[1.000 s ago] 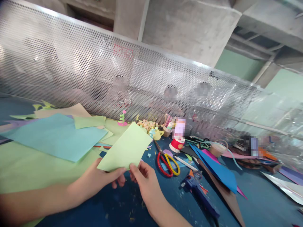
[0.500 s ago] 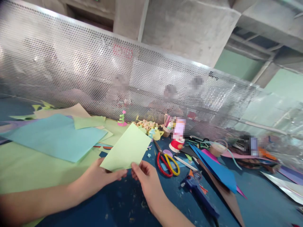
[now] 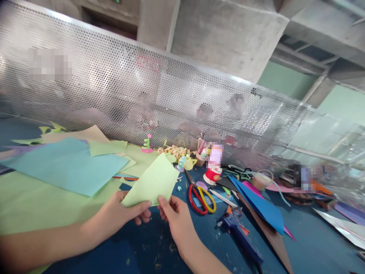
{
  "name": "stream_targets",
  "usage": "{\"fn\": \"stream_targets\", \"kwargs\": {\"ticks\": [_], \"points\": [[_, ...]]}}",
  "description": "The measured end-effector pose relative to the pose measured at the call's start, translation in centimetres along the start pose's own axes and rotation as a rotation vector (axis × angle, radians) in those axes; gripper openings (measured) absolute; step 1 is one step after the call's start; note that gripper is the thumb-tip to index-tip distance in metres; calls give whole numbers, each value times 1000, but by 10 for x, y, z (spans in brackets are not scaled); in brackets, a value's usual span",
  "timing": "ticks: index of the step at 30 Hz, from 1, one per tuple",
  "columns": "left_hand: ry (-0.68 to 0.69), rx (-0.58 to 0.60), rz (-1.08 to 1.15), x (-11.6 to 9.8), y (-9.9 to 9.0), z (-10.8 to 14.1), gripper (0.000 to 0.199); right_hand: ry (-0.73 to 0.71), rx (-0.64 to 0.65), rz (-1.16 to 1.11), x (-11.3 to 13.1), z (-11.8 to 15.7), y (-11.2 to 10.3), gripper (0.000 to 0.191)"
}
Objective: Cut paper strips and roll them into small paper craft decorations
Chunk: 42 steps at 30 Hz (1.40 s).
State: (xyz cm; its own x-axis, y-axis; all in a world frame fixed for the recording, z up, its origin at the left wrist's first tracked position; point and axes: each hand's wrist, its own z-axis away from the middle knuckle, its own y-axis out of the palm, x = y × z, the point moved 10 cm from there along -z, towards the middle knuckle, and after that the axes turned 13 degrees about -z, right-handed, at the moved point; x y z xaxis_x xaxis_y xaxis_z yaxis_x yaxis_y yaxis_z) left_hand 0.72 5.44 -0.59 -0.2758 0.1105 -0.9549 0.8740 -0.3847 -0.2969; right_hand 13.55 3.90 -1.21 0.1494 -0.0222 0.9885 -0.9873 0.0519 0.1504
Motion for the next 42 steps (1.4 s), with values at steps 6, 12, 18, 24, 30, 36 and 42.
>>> {"fn": "stream_targets", "kwargs": {"ticks": [6, 12, 18, 24, 30, 36, 42], "points": [[-4, 24, 34, 4, 2, 0, 22, 23, -16, -50, -4, -1, -3, 39], [-31, -11, 79, 7, -2, -2, 22, 30, 39, -162, -5, -1, 4, 32], [-31, -12, 21, 4, -3, 0, 28, 22, 37, -131, -4, 0, 4, 30], [17, -63, -58, 2, -9, -2, 24, 10, -29, -115, -4, -2, -4, 33], [15, 5, 22, -1, -2, -1, 23, 36, -61, -117, -6, -2, -6, 37], [-32, 23, 81, 3, 0, -2, 28, 61, -28, -170, -6, 0, -1, 35], [-92, 92, 239, 4, 3, -1, 49, 41, -64, -124, -4, -1, -5, 35]]}}
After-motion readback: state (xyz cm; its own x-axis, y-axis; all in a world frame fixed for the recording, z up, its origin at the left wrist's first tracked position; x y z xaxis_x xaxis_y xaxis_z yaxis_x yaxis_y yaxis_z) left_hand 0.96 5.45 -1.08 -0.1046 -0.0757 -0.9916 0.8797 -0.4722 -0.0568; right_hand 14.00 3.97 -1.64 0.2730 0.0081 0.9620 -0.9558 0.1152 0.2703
